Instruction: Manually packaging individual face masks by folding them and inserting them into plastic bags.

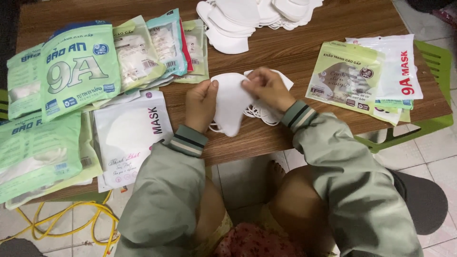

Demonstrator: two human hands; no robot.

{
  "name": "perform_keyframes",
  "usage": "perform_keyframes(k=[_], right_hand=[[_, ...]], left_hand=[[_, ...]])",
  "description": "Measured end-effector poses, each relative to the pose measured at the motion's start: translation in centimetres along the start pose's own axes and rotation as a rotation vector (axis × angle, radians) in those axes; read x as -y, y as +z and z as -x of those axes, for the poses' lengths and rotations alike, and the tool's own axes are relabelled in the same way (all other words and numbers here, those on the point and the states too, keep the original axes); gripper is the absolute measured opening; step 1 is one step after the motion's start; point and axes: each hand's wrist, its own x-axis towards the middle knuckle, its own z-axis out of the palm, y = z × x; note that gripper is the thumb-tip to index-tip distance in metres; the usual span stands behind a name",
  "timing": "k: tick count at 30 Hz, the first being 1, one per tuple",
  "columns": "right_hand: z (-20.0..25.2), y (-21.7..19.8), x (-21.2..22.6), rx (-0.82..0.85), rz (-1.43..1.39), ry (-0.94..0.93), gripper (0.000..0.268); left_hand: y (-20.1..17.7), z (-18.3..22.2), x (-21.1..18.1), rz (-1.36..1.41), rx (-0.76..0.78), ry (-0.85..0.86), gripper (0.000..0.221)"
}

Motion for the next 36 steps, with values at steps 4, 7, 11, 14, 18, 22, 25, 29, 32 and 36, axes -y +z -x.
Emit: perform_keyframes(k=[4, 7, 11, 14, 18, 22, 25, 29, 32, 36], right_hand=[[-2.1, -3.9, -3.6, -0.117, 0.663, -0.261, 0.047], [-0.6, -3.6, 0.2, -0.069, 0.983, -0.038, 0.083], [-0.2, -2.7, 2.6, 0.05, 1.094, 0.238, 0.1], [-1.5, -3.2, 1.0, 0.051, 1.128, 0.237, 0.091], [-1.8, -3.3, 1.0, 0.039, 1.154, 0.274, 0.094], [-1.3, -3.6, 1.5, 0.014, 1.187, 0.288, 0.087], [-1.3, -3.8, 1.2, 0.006, 1.161, 0.285, 0.078], [-1.8, -4.3, 0.1, -0.072, 1.121, 0.177, 0.056], [-2.2, -5.2, -2.2, -0.129, 0.865, -0.026, 0.042], [-1.1, -4.2, -0.1, -0.079, 0.303, -0.102, 0.035]], left_hand=[[-0.4, -0.1, -0.1, -0.214, -0.05, 0.155, 0.027], [-0.4, -0.1, 0.2, -0.237, -0.044, 0.186, 0.028], [-0.1, -0.2, 0.4, -0.221, -0.052, 0.196, 0.027], [-0.2, -0.6, 1.1, -0.206, -0.059, 0.196, 0.028], [-0.3, -0.4, 0.9, -0.202, -0.079, 0.192, 0.028], [-0.7, -0.7, 1.5, -0.19, -0.099, 0.18, 0.027], [-0.8, -0.8, 1.6, -0.185, -0.121, 0.19, 0.027], [-0.8, -0.6, 1.2, -0.188, -0.136, 0.208, 0.026], [-0.9, -0.4, 0.9, -0.179, -0.145, 0.229, 0.026], [-0.9, -0.7, 1.3, -0.199, -0.161, 0.247, 0.025]])
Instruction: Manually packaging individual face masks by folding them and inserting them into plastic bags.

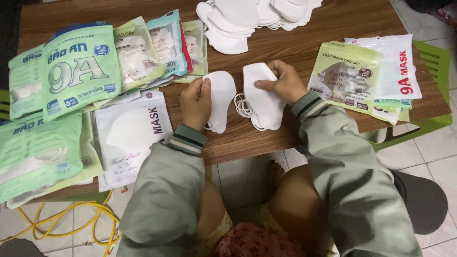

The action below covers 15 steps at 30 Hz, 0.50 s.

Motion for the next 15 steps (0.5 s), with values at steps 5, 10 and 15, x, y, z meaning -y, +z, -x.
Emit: perform_keyframes(k=[5, 10, 15], right_hand=[[1.0, 0.6, 4.3, 0.204, -0.43, 0.1, 0.035], [2.1, 2.5, 6.2, 0.247, -0.436, 0.129, 0.035], [2.4, 3.5, 6.3, 0.282, -0.415, 0.131, 0.034]], left_hand=[[0.2, 0.0, 0.0, 0.099, 0.054, -0.122, 0.024], [0.2, 0.5, -1.3, 0.241, 0.162, -0.233, 0.026], [0.5, 0.7, -1.6, 0.332, 0.204, -0.269, 0.029]])
